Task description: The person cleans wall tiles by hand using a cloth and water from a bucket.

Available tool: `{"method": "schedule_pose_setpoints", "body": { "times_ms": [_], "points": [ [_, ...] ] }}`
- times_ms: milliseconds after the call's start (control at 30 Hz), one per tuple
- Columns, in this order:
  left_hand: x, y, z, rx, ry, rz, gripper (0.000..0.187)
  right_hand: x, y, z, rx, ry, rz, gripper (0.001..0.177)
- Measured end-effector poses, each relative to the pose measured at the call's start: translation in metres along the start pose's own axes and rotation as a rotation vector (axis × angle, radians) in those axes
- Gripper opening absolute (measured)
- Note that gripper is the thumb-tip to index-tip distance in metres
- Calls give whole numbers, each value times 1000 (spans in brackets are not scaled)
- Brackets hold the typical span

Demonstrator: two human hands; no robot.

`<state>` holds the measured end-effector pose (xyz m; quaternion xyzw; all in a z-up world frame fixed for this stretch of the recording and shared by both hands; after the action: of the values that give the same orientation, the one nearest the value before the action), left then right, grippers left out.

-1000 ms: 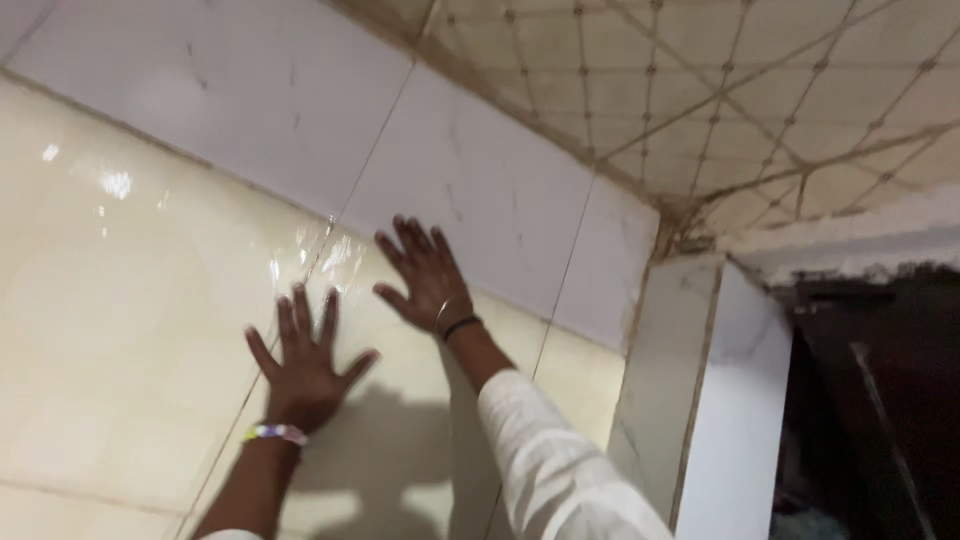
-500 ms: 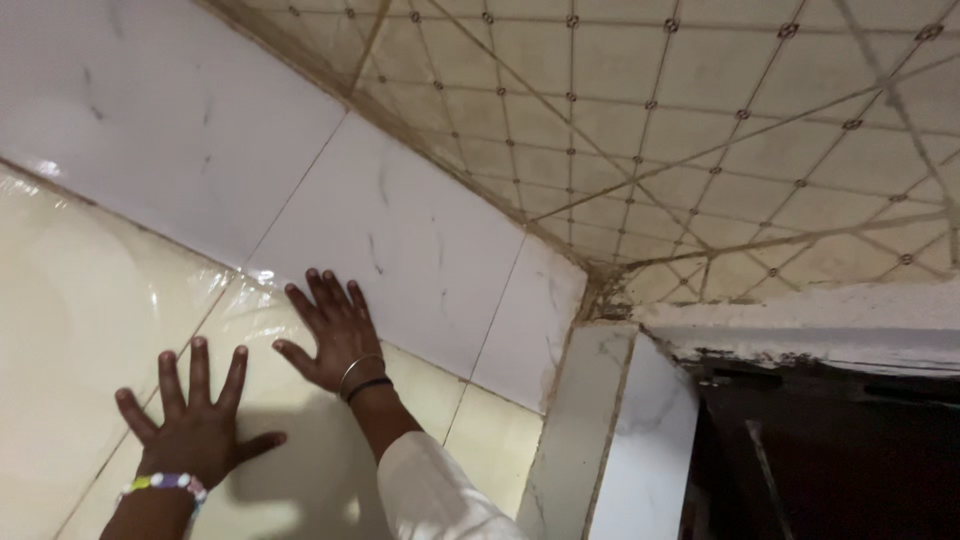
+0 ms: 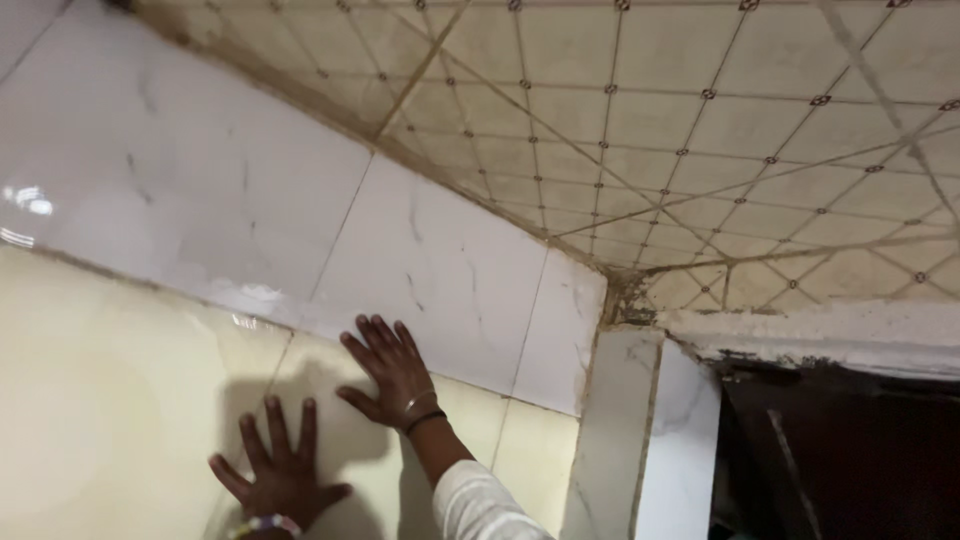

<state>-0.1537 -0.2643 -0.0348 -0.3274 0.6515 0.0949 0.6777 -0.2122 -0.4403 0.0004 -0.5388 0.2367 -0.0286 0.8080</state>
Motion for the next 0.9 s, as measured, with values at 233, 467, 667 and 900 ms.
{"method": "schedule_pose_setpoints", "body": {
  "times_ms": [233,467,667,900],
  "points": [
    [0,0,1,19,1,41,142,8,-7,0,59,74,79,81],
    [7,11,0,36,2,-3,147,4,-1,4,56,70,140,81],
    [0,3,-1,17,-12,19,147,5,-4,3,48,76,102,83],
    [3,2,0,-44,24,60,151,83,-19,-21,-71,248,-85,82]
  ]
}}
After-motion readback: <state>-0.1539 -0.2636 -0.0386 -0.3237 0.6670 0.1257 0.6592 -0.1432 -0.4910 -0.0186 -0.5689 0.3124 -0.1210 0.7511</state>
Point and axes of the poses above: each hand's wrist, its own x-axis towards the middle knuckle, its own y-axis out of the palm, z = x × y, the point moved 6 cm from there along x, towards the middle knuckle, and after that the axes turned 15 degrees about z, right-handed, at the moved point
